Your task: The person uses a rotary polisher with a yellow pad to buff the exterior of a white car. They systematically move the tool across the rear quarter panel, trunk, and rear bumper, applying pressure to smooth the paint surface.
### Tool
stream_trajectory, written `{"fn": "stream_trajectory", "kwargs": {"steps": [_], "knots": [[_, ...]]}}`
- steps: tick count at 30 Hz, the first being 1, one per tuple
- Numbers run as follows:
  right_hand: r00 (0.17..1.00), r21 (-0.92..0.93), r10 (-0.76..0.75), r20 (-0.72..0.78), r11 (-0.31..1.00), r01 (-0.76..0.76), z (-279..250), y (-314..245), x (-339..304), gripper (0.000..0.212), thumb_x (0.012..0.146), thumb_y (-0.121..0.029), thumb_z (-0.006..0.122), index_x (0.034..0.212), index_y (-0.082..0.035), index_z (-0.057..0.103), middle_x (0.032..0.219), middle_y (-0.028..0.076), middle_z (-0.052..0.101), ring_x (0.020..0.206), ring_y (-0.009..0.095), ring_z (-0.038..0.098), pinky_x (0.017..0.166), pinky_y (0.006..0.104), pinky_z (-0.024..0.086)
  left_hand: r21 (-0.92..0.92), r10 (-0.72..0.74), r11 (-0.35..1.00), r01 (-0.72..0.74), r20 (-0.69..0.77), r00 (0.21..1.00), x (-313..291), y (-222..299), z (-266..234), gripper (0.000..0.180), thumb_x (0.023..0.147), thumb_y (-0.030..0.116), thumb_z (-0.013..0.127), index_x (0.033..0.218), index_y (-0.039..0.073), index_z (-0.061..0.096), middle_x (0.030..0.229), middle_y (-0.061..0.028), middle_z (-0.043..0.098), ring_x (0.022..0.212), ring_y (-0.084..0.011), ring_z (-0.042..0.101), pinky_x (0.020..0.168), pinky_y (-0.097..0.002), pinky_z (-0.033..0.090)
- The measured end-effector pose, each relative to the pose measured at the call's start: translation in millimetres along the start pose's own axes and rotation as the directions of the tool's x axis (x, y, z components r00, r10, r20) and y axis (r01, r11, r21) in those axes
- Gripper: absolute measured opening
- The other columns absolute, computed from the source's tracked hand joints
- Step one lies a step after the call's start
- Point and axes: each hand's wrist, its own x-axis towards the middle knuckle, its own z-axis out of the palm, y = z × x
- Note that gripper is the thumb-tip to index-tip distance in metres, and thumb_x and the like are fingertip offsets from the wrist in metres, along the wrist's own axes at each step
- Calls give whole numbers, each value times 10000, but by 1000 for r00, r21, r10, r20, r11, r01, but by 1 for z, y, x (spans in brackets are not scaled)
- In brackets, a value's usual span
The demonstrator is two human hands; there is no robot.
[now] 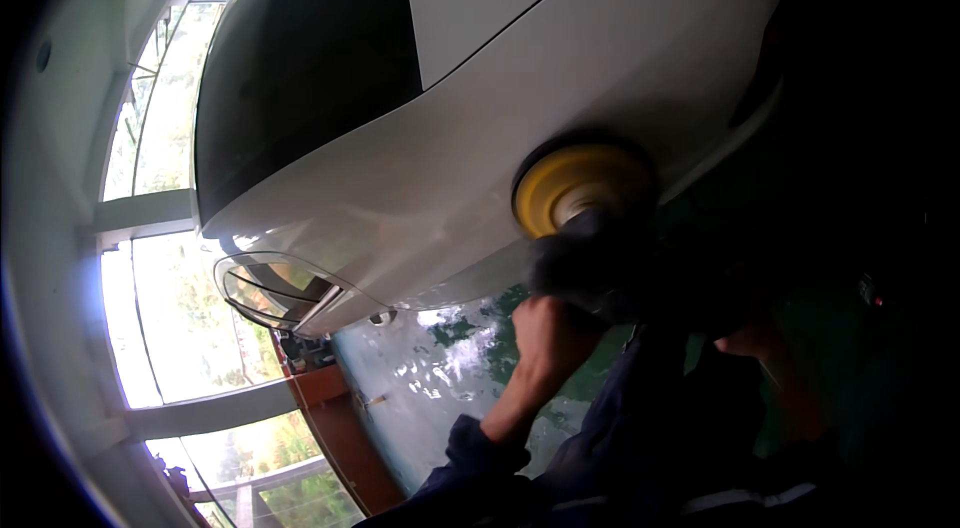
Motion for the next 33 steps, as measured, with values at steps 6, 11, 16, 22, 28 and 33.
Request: {"fn": "stream_trajectory", "kwargs": {"steps": [6, 11, 16, 22, 28, 33], "knots": [[926, 174, -30, 377, 984, -39, 100, -80, 54, 388, 729, -208, 743, 1071, -57, 639, 884, 138, 727, 866, 347, 734, 762, 474, 595, -210, -120, 977, 26, -446, 887, -98, -201, 0, 397, 790, 121, 810, 1135, -2, 657, 1105, -110, 710, 1027, -219, 671, 909, -379, 525], [890, 255, -188, 415, 963, 85, 147, -124, 80, 384, 733, -217, 758, 1038, -27, 624, 896, 164, 724, 836, 358, 732, 716, 475, 588, -332, -421, 889, 314, -327, 846, -155, -306, -27, 437, 826, 113, 759, 1229, 13, 619, 1188, -113, 676, 1111, -209, 638, 988, -370, 495], [962, 324, -137, 238, 945, 54, 104, -91, 47, 348, 722, -206, 776, 1001, -53, 636, 915, 136, 711, 835, 356, 724, 719, 461, 587, -153, -115, 986, 67, -330, 937, -105, -231, -22, 429, 796, 122, 783, 1186, 9, 645, 1123, -126, 697, 1065, -234, 664, 957, -379, 512], [992, 356, -123, 36, 929, 102, 50, 1, 0, 265, 700, -141, 765, 927, -79, 644, 863, 117, 678, 745, 345, 675, 681, 449, 557, -123, -10, 992, -5, -119, 993, -36, -46, -3, 369, 747, 171, 823, 1072, 34, 717, 1050, -195, 736, 984, -341, 722, 834, -405, 562], [985, 353, 46, -166, 936, 16, 22, 48, -16, 256, 695, -142, 753, 925, -91, 655, 829, 105, 677, 801, 349, 677, 712, 433, 558, 41, 182, 982, -183, 9, 983, 9, 23, 19, 176, 747, 199, 779, 809, 64, 684, 734, -166, 664, 682, -397, 673, 602, -469, 536], [982, 22, -115, 149, 993, 113, 20, -6, 25, 366, 711, -223, 780, 1025, -87, 647, 925, 120, 698, 875, 345, 695, 765, 440, 574, 55, -66, 996, 69, -58, 996, -41, -61, 18, 335, 728, 199, 829, 1017, 68, 722, 932, -199, 726, 932, -423, 692, 774, -471, 562]]}}
